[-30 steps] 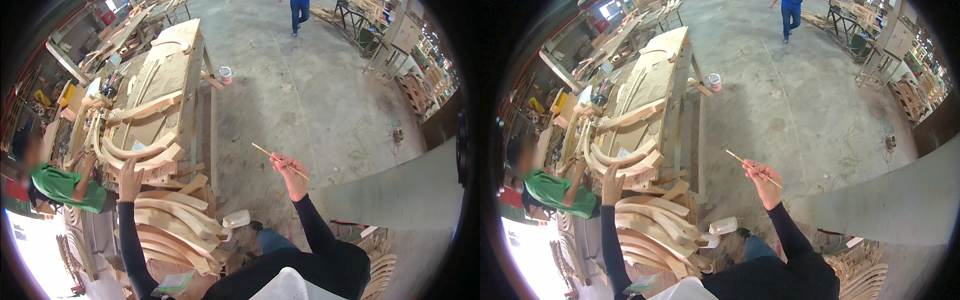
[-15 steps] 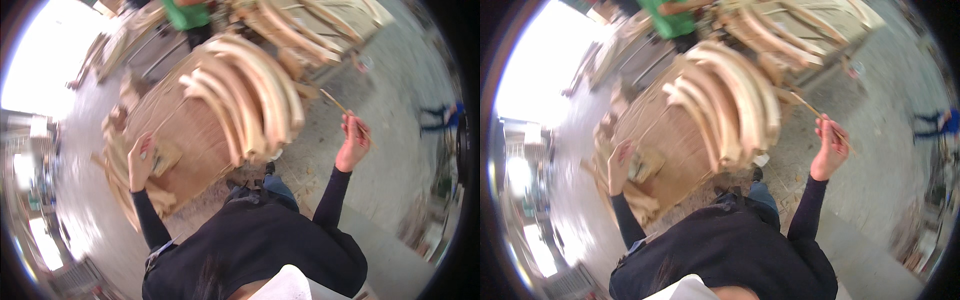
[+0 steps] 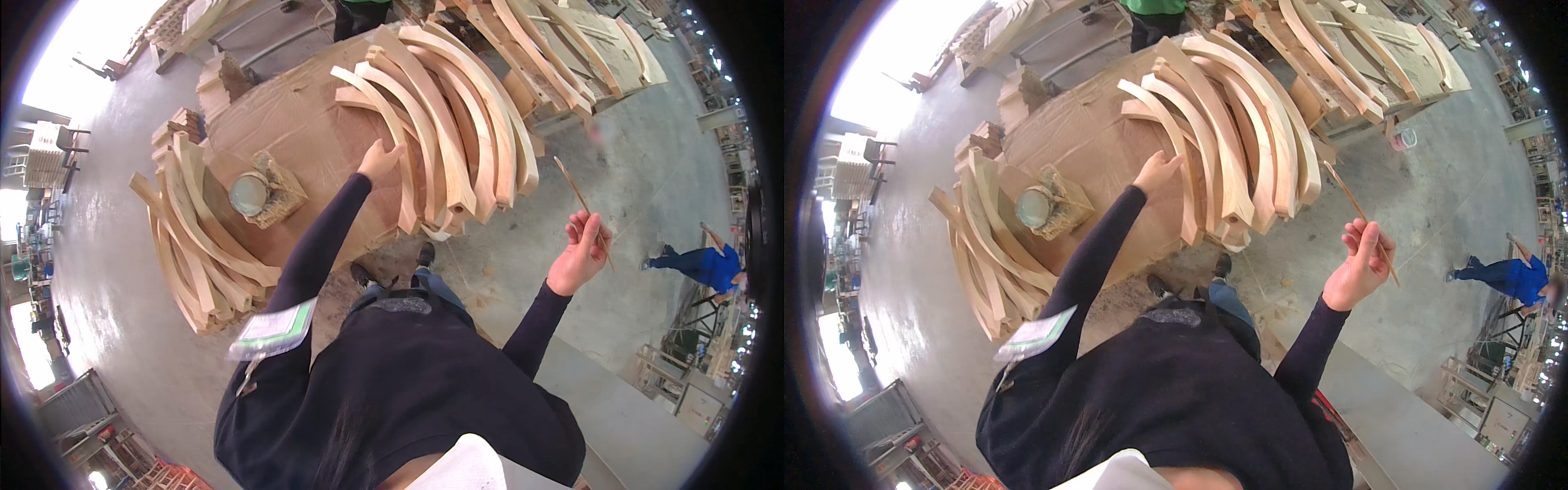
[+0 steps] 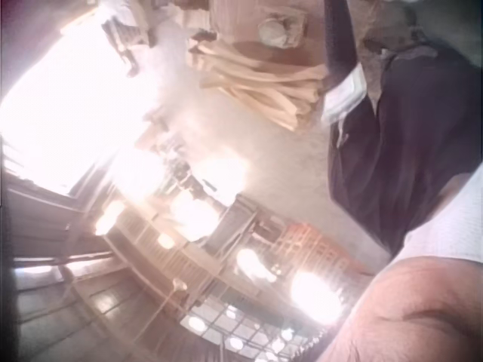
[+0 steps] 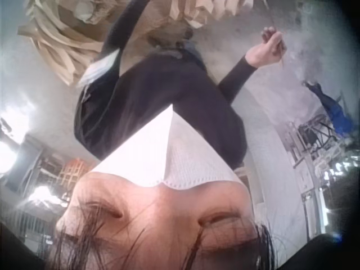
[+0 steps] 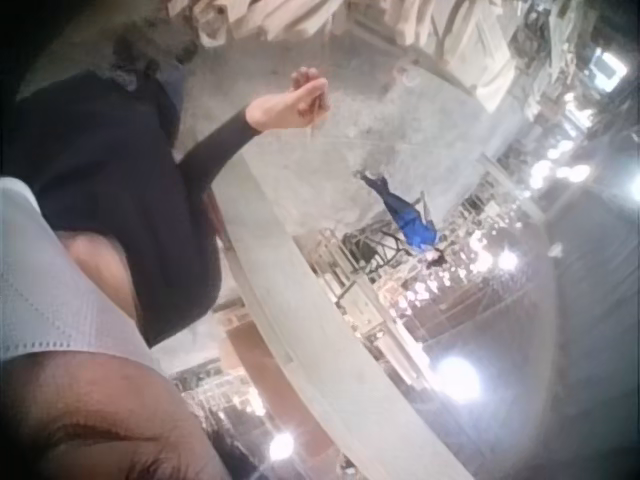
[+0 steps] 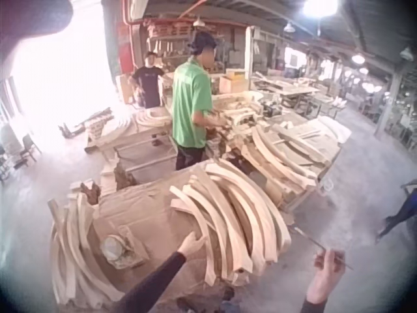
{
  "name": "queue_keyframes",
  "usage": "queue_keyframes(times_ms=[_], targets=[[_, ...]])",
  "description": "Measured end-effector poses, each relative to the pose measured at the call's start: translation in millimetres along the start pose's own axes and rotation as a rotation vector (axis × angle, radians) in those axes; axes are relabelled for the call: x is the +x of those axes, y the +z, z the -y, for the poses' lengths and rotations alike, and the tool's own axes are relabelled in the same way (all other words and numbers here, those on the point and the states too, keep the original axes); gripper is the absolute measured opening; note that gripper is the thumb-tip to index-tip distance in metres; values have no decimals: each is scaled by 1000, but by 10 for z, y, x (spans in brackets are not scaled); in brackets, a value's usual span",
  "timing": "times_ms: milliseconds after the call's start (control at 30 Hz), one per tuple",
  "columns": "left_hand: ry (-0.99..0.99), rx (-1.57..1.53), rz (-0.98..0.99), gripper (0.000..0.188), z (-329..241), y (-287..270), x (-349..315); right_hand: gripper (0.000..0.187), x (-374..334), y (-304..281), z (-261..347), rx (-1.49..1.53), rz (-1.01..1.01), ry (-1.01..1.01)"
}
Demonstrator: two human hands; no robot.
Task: The person repeatedly picks up curved wooden chair parts, applies glue to the ends using a small brush, and places them on a workbench. The person works in a factory setting with other workers visible in the background.
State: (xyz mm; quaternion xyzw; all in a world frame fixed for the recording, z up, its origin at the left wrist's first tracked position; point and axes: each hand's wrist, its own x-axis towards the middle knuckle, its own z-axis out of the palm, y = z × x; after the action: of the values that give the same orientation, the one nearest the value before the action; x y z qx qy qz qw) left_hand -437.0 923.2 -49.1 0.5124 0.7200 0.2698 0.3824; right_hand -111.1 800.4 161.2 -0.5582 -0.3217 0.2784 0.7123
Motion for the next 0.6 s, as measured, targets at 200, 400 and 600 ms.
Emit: queue_keyframes(times_ms=[200,400,600], targets=[[-101,-621,-273,27,169,712,64,22,18,-392,-11,-45,-106,-28],[-32,-1063,-332,15,-565,-955,-678,20,31,-189,-86,-4,32,19],[282,-1564,-95,29,-600,-2370,-1866,18,-357,628,-262,99,473,67]])
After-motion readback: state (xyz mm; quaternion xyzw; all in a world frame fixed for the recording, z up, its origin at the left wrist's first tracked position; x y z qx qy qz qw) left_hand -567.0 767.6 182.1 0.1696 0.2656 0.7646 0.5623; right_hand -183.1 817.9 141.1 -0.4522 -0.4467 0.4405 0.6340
